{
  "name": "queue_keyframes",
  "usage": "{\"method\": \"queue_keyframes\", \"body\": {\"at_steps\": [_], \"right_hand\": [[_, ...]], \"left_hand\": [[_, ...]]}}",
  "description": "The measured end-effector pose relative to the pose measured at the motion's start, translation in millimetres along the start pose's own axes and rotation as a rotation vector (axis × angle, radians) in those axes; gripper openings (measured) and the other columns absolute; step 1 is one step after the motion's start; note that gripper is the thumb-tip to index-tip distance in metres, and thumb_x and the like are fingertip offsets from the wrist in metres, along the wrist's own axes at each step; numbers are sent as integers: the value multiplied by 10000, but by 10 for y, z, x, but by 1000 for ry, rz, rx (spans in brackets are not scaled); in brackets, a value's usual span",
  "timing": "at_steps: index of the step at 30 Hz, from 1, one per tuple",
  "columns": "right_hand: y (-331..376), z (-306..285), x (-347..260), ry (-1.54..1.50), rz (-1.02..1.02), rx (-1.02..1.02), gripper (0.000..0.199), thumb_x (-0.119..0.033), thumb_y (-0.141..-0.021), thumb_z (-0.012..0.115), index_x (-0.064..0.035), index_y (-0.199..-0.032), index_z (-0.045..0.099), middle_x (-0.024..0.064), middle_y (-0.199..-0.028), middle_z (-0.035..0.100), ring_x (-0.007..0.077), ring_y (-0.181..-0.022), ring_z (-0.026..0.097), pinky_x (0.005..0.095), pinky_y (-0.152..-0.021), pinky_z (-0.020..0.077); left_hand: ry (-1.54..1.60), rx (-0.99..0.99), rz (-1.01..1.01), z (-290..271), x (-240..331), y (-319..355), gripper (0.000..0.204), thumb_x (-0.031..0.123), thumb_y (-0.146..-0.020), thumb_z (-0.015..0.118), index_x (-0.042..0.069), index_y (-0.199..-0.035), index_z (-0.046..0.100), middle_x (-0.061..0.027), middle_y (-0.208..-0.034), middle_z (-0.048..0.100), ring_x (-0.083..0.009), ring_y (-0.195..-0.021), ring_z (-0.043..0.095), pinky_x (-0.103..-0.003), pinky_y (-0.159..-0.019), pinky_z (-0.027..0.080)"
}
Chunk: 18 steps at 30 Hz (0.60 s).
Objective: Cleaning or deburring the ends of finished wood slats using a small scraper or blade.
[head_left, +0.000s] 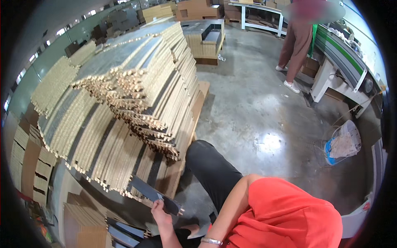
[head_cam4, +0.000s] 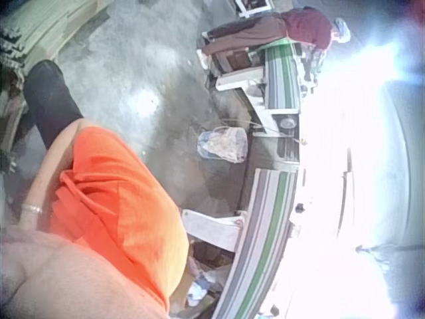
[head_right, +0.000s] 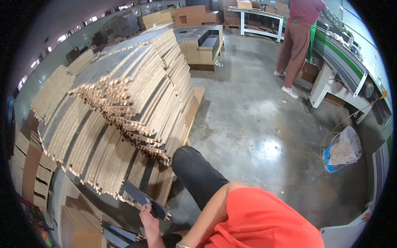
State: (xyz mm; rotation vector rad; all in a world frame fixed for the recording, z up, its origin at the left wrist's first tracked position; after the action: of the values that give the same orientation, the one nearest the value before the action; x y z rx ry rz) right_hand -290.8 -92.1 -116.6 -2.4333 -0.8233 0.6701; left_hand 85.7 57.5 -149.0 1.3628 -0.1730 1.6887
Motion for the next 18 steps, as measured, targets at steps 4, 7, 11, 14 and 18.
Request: {"method": "queue_keyframes", "body": {"at_steps": [4, 7, 11, 14, 18], "right_hand": [[200, 96, 39, 2, -37, -17, 190, -184, -941, 548, -19, -878, 616, 110, -824, 585, 318, -862, 539, 450, -817, 420], [420, 95, -19, -18, -68, -24, 184, -181, -938, 551, -21, -876, 615, 107, -822, 585, 316, -862, 540, 449, -820, 420], [420, -115, 223, -1, -44, -8, 175, -178, -933, 556, -24, -872, 614, 103, -820, 585, 314, -861, 541, 448, -825, 420], [332, -337, 427, -6, -38, 2, 169, -175, -929, 559, -26, -869, 613, 100, -819, 584, 312, -861, 542, 447, -828, 419], [176, -711, 649, -19, -22, 24, 161, -171, -924, 563, -28, -866, 612, 96, -816, 584, 310, -861, 543, 446, -833, 419]], "left_hand": [[12, 39, 56, -51, 73, 55, 43, -16, -842, 590, 13, -832, 621, -13, -814, 587, -130, -751, 548, -282, -702, 459], [38, 44, 28, -146, 127, 105, 46, -19, -848, 592, 12, -838, 624, -21, -803, 598, -135, -732, 561, -283, -692, 471], [42, 10, 41, -8, 118, 66, 45, -24, -852, 593, 7, -845, 625, -29, -797, 612, -136, -722, 578, -274, -680, 478], [49, -10, 15, -22, 73, 56, 39, -21, -854, 595, 3, -850, 626, -28, -800, 615, -131, -732, 581, -272, -692, 481], [27, -57, 5, -33, -51, -33, 38, -21, -860, 594, -3, -864, 627, -24, -809, 616, -128, -748, 582, -268, -732, 481]]}}
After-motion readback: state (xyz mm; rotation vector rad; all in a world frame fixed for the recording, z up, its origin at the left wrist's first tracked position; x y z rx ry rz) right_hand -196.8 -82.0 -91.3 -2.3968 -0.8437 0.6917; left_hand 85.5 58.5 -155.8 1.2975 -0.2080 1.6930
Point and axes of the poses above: each hand's wrist, its own y-axis away from the middle knuckle, its own z-axis out of the palm, x = y × z, the point moved 9 cm from there along -y, towards the middle knuckle
